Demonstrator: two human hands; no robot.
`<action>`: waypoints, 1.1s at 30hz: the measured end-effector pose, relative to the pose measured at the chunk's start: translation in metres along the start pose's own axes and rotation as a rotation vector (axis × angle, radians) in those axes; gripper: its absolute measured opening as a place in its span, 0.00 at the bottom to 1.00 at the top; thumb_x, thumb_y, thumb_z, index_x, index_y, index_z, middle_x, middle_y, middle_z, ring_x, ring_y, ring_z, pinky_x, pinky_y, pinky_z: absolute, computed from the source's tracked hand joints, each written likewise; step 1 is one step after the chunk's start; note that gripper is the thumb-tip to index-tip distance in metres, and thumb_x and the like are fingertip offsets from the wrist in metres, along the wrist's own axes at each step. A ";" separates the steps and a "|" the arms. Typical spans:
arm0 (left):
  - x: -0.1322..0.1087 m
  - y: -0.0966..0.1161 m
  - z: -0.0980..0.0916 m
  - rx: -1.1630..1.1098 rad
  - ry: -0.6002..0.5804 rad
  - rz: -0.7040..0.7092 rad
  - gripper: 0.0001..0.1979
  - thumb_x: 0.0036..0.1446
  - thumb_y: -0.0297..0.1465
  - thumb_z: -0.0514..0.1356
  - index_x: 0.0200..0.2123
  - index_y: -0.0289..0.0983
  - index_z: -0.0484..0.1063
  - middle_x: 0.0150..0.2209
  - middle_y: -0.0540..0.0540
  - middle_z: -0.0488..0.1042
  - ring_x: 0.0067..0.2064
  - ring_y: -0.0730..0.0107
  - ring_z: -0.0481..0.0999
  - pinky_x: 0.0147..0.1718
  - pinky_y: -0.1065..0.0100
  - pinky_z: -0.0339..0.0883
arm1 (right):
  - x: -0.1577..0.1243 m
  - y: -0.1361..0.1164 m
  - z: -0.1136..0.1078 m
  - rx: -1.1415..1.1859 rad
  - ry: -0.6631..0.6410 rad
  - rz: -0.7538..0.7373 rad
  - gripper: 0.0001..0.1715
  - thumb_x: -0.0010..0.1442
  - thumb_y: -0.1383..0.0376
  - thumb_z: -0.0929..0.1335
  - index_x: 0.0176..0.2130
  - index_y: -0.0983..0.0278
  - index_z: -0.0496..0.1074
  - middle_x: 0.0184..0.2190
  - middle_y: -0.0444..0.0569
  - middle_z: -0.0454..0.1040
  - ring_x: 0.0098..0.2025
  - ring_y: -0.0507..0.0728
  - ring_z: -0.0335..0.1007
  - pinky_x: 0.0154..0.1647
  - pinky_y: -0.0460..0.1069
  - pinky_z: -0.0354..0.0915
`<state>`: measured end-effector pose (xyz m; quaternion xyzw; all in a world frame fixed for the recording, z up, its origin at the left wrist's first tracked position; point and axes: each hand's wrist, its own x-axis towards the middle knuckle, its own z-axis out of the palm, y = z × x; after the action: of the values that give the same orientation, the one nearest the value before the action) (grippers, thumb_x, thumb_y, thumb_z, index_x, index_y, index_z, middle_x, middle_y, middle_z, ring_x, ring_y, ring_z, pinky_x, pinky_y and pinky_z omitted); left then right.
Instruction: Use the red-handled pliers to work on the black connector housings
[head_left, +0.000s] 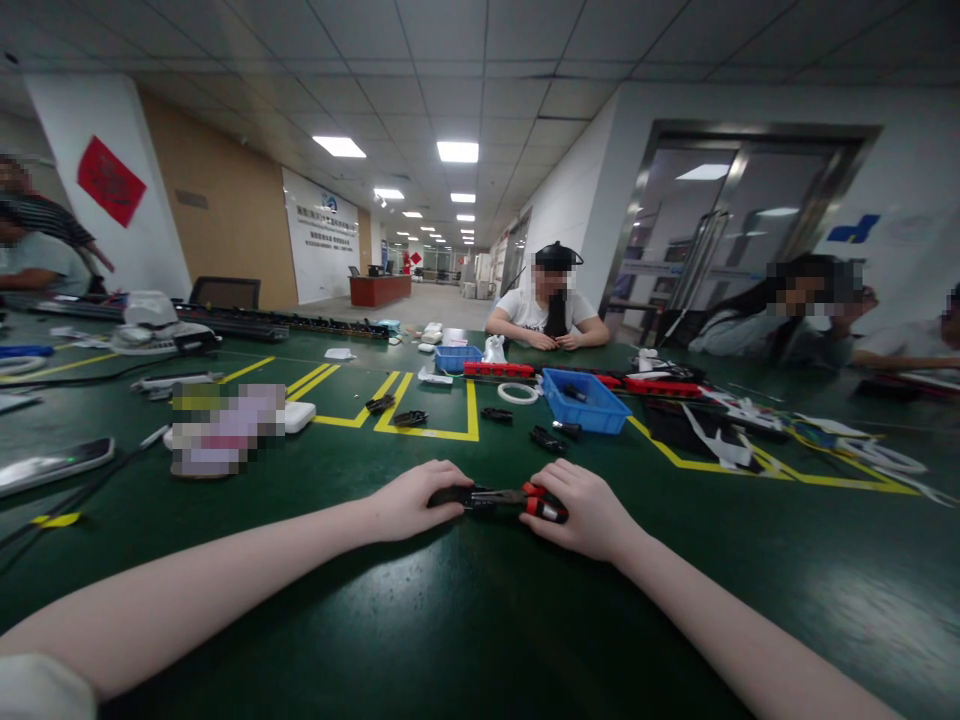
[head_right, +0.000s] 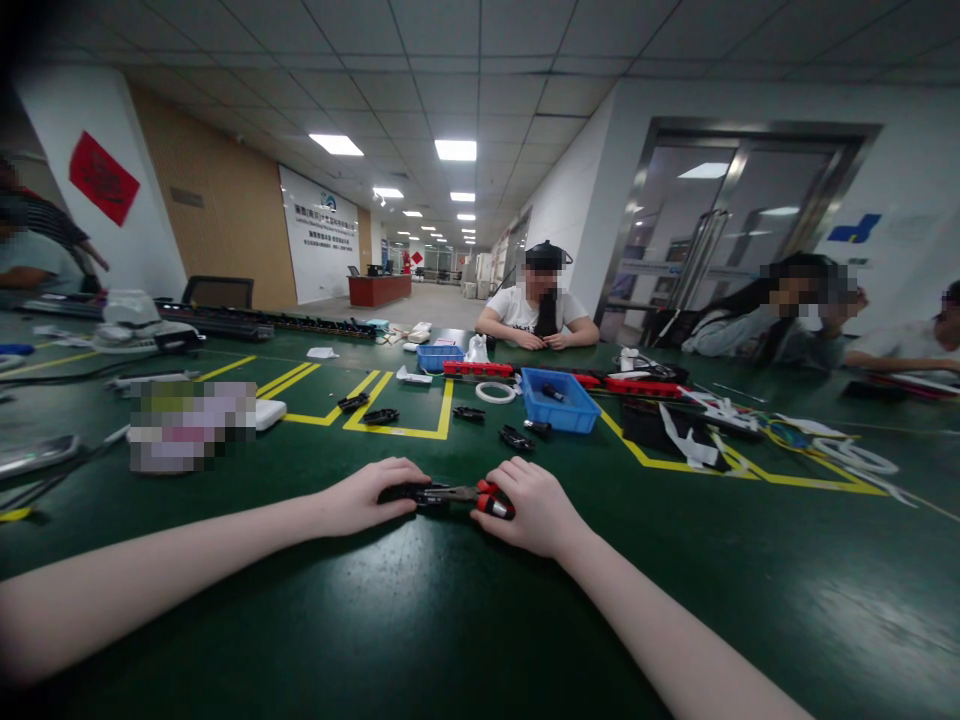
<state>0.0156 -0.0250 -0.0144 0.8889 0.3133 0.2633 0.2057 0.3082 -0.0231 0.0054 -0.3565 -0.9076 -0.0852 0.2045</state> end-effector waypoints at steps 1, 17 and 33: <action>0.000 0.000 0.000 -0.002 0.001 0.007 0.18 0.62 0.30 0.60 0.55 0.38 0.69 0.51 0.41 0.72 0.52 0.61 0.72 0.54 0.59 0.66 | 0.000 0.000 0.000 -0.004 0.006 0.000 0.18 0.57 0.53 0.70 0.40 0.64 0.72 0.37 0.52 0.75 0.38 0.59 0.69 0.38 0.54 0.66; 0.001 -0.003 0.000 -0.028 0.001 0.025 0.11 0.62 0.29 0.59 0.48 0.39 0.74 0.48 0.44 0.73 0.50 0.63 0.73 0.52 0.60 0.67 | 0.000 -0.002 -0.001 -0.078 0.051 -0.046 0.20 0.57 0.52 0.70 0.43 0.64 0.71 0.41 0.54 0.75 0.42 0.60 0.70 0.43 0.55 0.66; 0.001 -0.005 -0.001 -0.049 -0.018 0.034 0.10 0.63 0.29 0.59 0.46 0.39 0.75 0.49 0.44 0.72 0.51 0.62 0.73 0.53 0.58 0.66 | 0.001 -0.002 -0.002 -0.074 -0.018 -0.058 0.18 0.58 0.52 0.69 0.41 0.63 0.71 0.36 0.52 0.75 0.36 0.59 0.71 0.37 0.53 0.65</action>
<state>0.0134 -0.0209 -0.0157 0.8912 0.2897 0.2662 0.2256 0.3068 -0.0247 0.0075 -0.3380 -0.9156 -0.1216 0.1805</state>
